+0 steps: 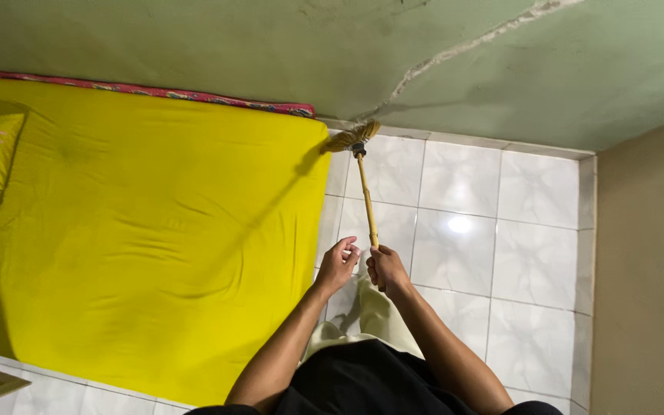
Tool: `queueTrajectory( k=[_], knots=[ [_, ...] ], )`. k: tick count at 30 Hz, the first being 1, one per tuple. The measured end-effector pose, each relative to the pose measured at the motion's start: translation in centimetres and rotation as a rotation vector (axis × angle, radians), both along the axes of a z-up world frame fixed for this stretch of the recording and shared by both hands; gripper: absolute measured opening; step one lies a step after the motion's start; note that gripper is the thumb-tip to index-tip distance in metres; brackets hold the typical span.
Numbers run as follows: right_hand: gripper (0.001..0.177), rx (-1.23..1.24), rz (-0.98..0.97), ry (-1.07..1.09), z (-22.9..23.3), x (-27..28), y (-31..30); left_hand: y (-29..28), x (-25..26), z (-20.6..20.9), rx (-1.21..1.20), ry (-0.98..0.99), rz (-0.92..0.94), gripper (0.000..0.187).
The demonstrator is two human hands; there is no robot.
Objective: The person sweeps a tiled floor using a straw broom, moving around a bed and a floor fan while gathering debris.
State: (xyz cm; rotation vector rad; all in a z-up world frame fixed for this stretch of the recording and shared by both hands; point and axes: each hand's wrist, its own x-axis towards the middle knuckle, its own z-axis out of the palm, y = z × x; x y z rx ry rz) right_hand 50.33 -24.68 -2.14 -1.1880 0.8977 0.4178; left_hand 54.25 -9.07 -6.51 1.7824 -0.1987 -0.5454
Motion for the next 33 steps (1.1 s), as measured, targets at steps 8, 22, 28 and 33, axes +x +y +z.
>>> queueTrajectory(
  k=[8,22,28,33],
  knots=[
    [0.024,0.230,-0.169,0.004,-8.0,14.7,-6.7,-4.5,8.6,-1.1,0.070,0.021,0.107,0.042],
    [0.029,0.216,-0.181,0.401,-20.9,20.7,-11.1,-5.9,12.0,-3.9,0.167,0.131,0.095,0.041],
    [0.033,0.283,-0.194,0.474,-17.7,8.5,-10.5,-5.8,13.2,-6.1,0.200,0.097,-0.007,0.042],
    [0.037,0.151,-0.095,0.553,-9.7,2.6,-7.3,-5.3,11.7,-9.1,0.227,0.037,-0.219,0.040]
  ],
)
